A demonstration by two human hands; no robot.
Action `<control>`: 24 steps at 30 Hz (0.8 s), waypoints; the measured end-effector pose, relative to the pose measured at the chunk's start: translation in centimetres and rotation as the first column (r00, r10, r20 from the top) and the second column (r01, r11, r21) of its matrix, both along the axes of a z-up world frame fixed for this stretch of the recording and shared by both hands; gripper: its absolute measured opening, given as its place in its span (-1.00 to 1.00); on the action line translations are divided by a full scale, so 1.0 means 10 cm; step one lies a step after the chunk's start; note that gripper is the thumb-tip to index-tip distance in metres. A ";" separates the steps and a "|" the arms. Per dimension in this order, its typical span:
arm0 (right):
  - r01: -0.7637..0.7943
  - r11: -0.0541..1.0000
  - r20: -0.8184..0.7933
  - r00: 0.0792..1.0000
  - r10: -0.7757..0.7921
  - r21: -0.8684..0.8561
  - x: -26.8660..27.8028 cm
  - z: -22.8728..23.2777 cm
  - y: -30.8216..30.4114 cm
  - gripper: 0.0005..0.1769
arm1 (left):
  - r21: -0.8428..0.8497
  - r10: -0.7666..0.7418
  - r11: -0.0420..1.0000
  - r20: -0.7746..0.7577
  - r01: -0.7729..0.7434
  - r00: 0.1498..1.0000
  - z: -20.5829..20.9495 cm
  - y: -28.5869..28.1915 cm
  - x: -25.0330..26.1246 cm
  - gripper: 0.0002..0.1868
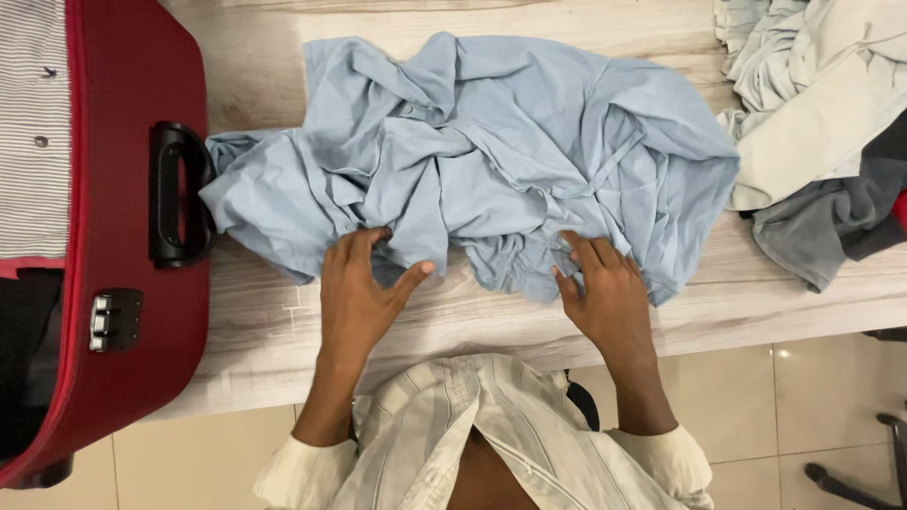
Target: The person buttons a shirt by hand on a wooden surface next to a suitcase.
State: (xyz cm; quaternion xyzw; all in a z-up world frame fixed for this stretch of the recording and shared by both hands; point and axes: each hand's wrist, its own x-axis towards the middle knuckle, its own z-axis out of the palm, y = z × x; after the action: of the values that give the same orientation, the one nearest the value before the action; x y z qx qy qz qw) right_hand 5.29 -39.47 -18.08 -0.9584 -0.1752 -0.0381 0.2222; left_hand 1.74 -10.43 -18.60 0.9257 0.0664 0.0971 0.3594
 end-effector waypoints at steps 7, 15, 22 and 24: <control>0.347 0.893 -0.187 0.934 -0.303 0.286 0.05 -0.12 -0.53 -0.79 | -0.190 0.115 0.977 0.106 -0.094 0.988 -0.25 0.13 0.11 -0.70; 0.438 0.446 -0.333 0.895 -0.298 0.781 -0.06 0.13 -1.06 -0.84 | -0.566 0.222 0.800 -0.033 -0.202 0.974 0.22 0.69 -0.18 -0.80; 0.094 0.834 -0.067 0.995 -0.068 0.543 -0.19 0.11 -0.45 -0.89 | 0.014 -0.339 0.941 0.010 0.339 0.941 0.80 0.12 -0.03 -0.43; -0.195 0.785 0.077 0.980 0.185 0.589 -0.28 0.16 -0.07 -0.89 | -0.148 -0.522 0.830 0.132 0.537 0.843 0.72 -0.23 0.09 -0.29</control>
State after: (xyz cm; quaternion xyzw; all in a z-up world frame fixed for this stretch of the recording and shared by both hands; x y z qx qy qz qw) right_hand 2.54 -40.14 -16.43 -0.8179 -0.2517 -0.0755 0.5118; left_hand 2.65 -12.72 -11.40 0.8666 -0.1996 0.0271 0.4566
